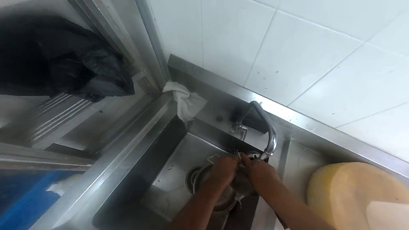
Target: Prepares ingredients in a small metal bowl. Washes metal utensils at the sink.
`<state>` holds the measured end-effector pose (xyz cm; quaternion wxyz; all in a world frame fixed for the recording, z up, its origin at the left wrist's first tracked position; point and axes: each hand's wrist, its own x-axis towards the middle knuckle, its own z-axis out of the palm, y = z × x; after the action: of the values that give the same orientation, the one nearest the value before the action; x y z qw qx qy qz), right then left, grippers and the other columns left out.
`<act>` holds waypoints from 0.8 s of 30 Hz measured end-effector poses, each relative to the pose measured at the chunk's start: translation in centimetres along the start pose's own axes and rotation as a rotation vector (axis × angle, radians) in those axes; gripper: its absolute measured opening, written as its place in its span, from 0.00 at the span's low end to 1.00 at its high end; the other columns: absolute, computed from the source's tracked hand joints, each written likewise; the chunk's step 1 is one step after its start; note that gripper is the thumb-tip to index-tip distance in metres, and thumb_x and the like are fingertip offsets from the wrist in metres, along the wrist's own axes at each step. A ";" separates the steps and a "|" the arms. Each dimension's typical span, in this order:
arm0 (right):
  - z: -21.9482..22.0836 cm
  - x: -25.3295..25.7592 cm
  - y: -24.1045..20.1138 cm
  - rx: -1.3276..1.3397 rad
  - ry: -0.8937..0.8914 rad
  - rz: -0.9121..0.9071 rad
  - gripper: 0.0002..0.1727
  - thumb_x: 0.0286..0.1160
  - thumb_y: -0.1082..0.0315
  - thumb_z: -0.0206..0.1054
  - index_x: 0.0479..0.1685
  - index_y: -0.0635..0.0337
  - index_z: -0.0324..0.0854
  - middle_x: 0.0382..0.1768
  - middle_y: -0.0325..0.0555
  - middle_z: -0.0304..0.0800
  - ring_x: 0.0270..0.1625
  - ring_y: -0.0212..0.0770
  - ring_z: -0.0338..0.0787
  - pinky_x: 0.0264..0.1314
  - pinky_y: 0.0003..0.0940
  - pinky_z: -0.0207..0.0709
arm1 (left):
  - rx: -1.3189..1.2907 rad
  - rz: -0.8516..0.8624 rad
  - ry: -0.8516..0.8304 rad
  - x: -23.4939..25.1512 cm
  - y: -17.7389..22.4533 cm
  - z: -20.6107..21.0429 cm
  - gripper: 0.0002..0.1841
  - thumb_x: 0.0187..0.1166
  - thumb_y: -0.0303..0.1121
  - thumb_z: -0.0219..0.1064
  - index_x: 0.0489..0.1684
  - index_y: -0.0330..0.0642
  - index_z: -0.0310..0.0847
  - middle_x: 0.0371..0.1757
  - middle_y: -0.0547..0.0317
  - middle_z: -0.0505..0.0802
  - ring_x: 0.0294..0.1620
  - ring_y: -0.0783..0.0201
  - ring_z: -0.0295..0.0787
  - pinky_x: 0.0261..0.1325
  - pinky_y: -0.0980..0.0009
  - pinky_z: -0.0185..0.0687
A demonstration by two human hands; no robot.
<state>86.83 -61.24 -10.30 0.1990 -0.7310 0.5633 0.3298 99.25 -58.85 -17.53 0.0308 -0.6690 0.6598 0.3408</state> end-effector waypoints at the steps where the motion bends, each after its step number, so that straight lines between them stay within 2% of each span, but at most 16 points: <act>1: -0.1 0.3 0.4 0.024 0.048 0.021 0.39 0.88 0.64 0.54 0.96 0.25 0.45 0.66 0.67 0.83 0.61 0.66 0.89 0.59 0.62 0.84 | -0.063 -0.050 0.046 0.1 -0.2 -0.2 0.18 0.86 0.36 0.59 0.72 0.51 0.81 0.58 0.47 0.92 0.61 0.44 0.90 0.62 0.42 0.83; 3: 0.3 1.3 1.9 0.159 0.200 0.069 0.39 0.87 0.64 0.56 0.96 0.25 0.47 0.67 0.65 0.83 0.59 0.64 0.91 0.59 0.61 0.85 | -0.382 -0.186 0.207 0.1 -1.3 0.7 0.15 0.85 0.38 0.61 0.63 0.47 0.86 0.52 0.50 0.94 0.56 0.52 0.91 0.63 0.50 0.84; 5: 1.8 2.5 2.9 0.501 0.341 0.079 0.37 0.83 0.63 0.64 0.93 0.37 0.59 0.64 0.60 0.89 0.62 0.61 0.91 0.66 0.61 0.82 | -0.897 -0.323 0.372 -0.6 -1.0 2.3 0.12 0.83 0.34 0.65 0.54 0.36 0.86 0.43 0.50 0.93 0.44 0.60 0.92 0.52 0.61 0.89; 6: 3.0 2.9 2.7 0.677 0.350 0.094 0.38 0.81 0.64 0.65 0.93 0.41 0.59 0.64 0.59 0.89 0.64 0.59 0.90 0.69 0.59 0.80 | -1.171 -0.391 0.411 -1.3 0.3 3.1 0.12 0.84 0.31 0.65 0.56 0.30 0.82 0.42 0.48 0.93 0.39 0.61 0.94 0.44 0.64 0.94; 8: 5.8 3.6 1.7 0.958 0.348 0.140 0.34 0.81 0.64 0.66 0.88 0.53 0.63 0.64 0.58 0.88 0.66 0.53 0.89 0.71 0.55 0.80 | -1.653 -0.556 0.377 -2.3 3.2 4.7 0.19 0.86 0.30 0.64 0.71 0.30 0.70 0.49 0.42 0.90 0.40 0.55 0.93 0.40 0.60 0.93; 9: 6.7 3.8 1.2 1.025 0.347 0.147 0.33 0.80 0.63 0.67 0.85 0.56 0.65 0.63 0.56 0.89 0.66 0.50 0.89 0.71 0.53 0.80 | -1.809 -0.636 0.339 -2.3 4.0 5.5 0.20 0.86 0.31 0.66 0.71 0.33 0.69 0.49 0.42 0.90 0.41 0.54 0.91 0.41 0.60 0.90; 10: 7.1 3.9 1.1 1.030 0.340 0.138 0.35 0.79 0.63 0.68 0.87 0.55 0.64 0.63 0.55 0.89 0.66 0.49 0.90 0.71 0.52 0.80 | -1.896 -0.686 0.309 -2.1 4.3 6.2 0.19 0.83 0.32 0.68 0.67 0.34 0.71 0.44 0.43 0.91 0.36 0.55 0.92 0.35 0.62 0.89; 12: 6.3 3.6 1.6 0.892 0.295 0.115 0.34 0.80 0.63 0.67 0.87 0.54 0.64 0.62 0.55 0.89 0.65 0.50 0.90 0.71 0.51 0.80 | -1.839 -0.663 0.299 -2.0 3.5 7.2 0.16 0.79 0.28 0.73 0.58 0.30 0.76 0.39 0.42 0.93 0.31 0.56 0.93 0.29 0.66 0.88; 13: 5.3 3.2 1.9 0.755 0.265 0.113 0.32 0.80 0.64 0.66 0.86 0.52 0.66 0.62 0.56 0.89 0.65 0.52 0.90 0.72 0.52 0.80 | -1.658 -0.595 0.325 -2.1 2.6 7.3 0.17 0.78 0.27 0.73 0.59 0.29 0.77 0.43 0.44 0.93 0.36 0.58 0.95 0.36 0.66 0.93; 15: 2.4 2.1 2.0 0.392 0.172 0.129 0.39 0.82 0.64 0.62 0.94 0.36 0.55 0.67 0.60 0.85 0.65 0.59 0.89 0.68 0.57 0.81 | -1.071 -0.433 0.420 -2.0 0.2 6.9 0.21 0.75 0.30 0.73 0.65 0.31 0.81 0.54 0.46 0.92 0.54 0.59 0.91 0.61 0.63 0.87; 16: 1.3 1.5 1.5 0.248 0.125 0.138 0.40 0.84 0.65 0.59 0.96 0.31 0.50 0.71 0.63 0.81 0.63 0.62 0.90 0.64 0.58 0.83 | -0.782 -0.325 0.478 -1.4 -1.0 6.6 0.22 0.74 0.34 0.72 0.66 0.35 0.85 0.58 0.46 0.93 0.61 0.56 0.90 0.69 0.58 0.83; 17: 0.4 0.8 0.7 0.152 0.081 0.144 0.42 0.85 0.65 0.57 0.97 0.27 0.44 0.72 0.67 0.78 0.60 0.64 0.90 0.60 0.59 0.85 | -0.530 -0.248 0.484 -0.7 -1.4 5.7 0.21 0.75 0.37 0.69 0.65 0.41 0.87 0.59 0.49 0.94 0.62 0.53 0.91 0.69 0.52 0.82; 19: -0.1 -0.7 -0.7 0.070 0.073 0.125 0.43 0.86 0.67 0.55 0.97 0.26 0.40 0.73 0.70 0.74 0.57 0.64 0.91 0.56 0.58 0.86 | -0.258 -0.118 0.507 0.2 -1.3 4.1 0.19 0.76 0.36 0.67 0.66 0.49 0.88 0.57 0.52 0.95 0.56 0.50 0.93 0.60 0.48 0.87; 21: 0.4 -1.7 -1.0 0.131 0.243 0.020 0.37 0.86 0.63 0.55 0.95 0.29 0.53 0.71 0.66 0.76 0.53 0.59 0.93 0.54 0.52 0.88 | -0.296 -0.048 0.566 1.4 -1.6 3.2 0.19 0.74 0.33 0.70 0.65 0.50 0.90 0.53 0.53 0.96 0.51 0.51 0.95 0.55 0.48 0.89; 23: 1.9 -1.7 0.8 0.417 0.580 -0.213 0.29 0.84 0.51 0.62 0.85 0.35 0.73 0.54 0.54 0.88 0.39 0.47 0.91 0.44 0.44 0.89 | -0.615 0.001 0.527 2.5 -2.7 3.8 0.15 0.74 0.33 0.70 0.57 0.45 0.92 0.47 0.56 0.96 0.48 0.60 0.94 0.56 0.56 0.89; 24: 2.4 -1.6 1.9 0.648 0.693 -0.306 0.29 0.80 0.47 0.68 0.81 0.37 0.78 0.44 0.45 0.91 0.32 0.38 0.88 0.37 0.38 0.88 | -0.843 0.028 0.488 2.7 -3.2 4.9 0.12 0.73 0.32 0.70 0.51 0.38 0.90 0.41 0.57 0.95 0.43 0.66 0.91 0.52 0.64 0.89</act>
<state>84.17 -59.14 -10.70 0.2631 -0.7725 0.5560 -0.1577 99.89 -58.39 -23.92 -0.4030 -0.6746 0.4613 0.4120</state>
